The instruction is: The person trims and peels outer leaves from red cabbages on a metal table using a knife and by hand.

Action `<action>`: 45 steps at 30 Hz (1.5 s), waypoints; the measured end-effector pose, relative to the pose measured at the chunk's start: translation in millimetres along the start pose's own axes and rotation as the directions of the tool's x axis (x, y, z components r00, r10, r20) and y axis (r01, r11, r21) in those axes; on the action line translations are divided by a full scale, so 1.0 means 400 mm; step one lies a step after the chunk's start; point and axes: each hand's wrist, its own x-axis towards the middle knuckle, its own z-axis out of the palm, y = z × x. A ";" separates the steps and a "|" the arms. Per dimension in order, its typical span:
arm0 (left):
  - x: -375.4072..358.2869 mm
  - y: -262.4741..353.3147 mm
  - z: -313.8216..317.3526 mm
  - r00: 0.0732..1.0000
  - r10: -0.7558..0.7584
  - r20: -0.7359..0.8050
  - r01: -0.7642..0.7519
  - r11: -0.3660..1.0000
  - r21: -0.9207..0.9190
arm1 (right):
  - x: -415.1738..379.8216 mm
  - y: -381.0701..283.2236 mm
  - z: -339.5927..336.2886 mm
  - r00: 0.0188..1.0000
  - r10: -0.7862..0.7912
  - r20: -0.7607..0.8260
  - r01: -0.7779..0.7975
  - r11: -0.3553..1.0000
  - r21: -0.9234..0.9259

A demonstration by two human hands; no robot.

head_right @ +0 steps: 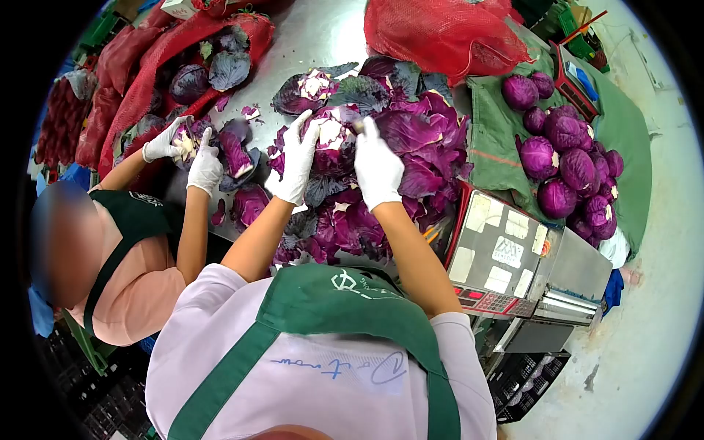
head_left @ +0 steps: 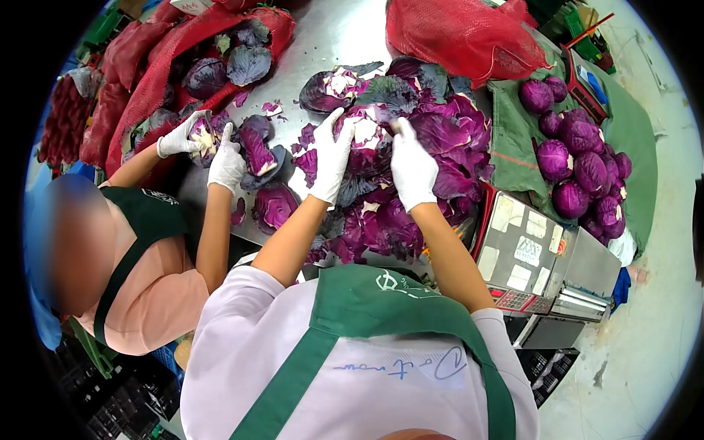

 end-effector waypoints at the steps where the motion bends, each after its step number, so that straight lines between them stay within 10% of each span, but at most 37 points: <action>1: -0.007 0.003 -0.002 1.000 0.001 -0.003 -0.001 1.000 0.000 | 0.027 0.015 -0.010 0.994 0.075 -0.074 -0.065 0.989 0.132; 3: -0.032 0.009 -0.014 1.000 -0.015 -0.025 0.012 0.994 -0.112 | 0.093 0.069 -0.045 0.954 0.284 0.093 -0.290 0.955 0.066; 9: -0.058 0.030 -0.027 0.995 -0.098 0.004 0.096 0.972 -0.216 | 0.068 0.025 -0.087 0.984 0.021 0.176 -0.064 0.968 0.244; 16: -0.094 0.080 -0.067 0.997 -0.057 0.060 0.063 0.992 -0.108 | 0.133 0.067 -0.020 0.976 -0.208 -0.060 0.203 0.976 -0.084; 21: -0.144 0.013 -0.111 0.999 -0.032 0.032 0.036 0.991 -0.131 | 0.223 0.202 -0.011 0.979 0.203 0.017 -0.202 0.978 -0.057; 25: -0.133 0.092 -0.151 0.977 -0.210 0.042 0.213 0.933 -0.289 | 0.195 0.180 -0.050 0.990 0.137 -0.031 -0.138 0.990 -0.036; 28: -0.045 0.069 -0.138 0.984 0.140 0.108 -0.172 0.899 0.403 | 0.117 0.095 -0.108 0.963 0.024 -0.269 0.007 0.994 0.111; 33: -0.038 0.063 -0.038 0.958 0.284 -0.048 -0.258 0.919 0.297 | -0.016 0.020 -0.090 0.985 -0.157 0.075 0.099 0.859 0.502; 36: -0.027 0.070 -0.025 0.998 0.059 -0.004 -0.059 0.996 0.062 | -0.030 -0.005 -0.069 0.968 -0.215 0.133 0.145 0.903 0.406; 45: -0.002 0.069 -0.040 0.999 0.034 0.034 -0.033 0.999 -0.014 | -0.006 0.092 -0.004 0.980 -0.191 0.049 0.169 0.940 0.296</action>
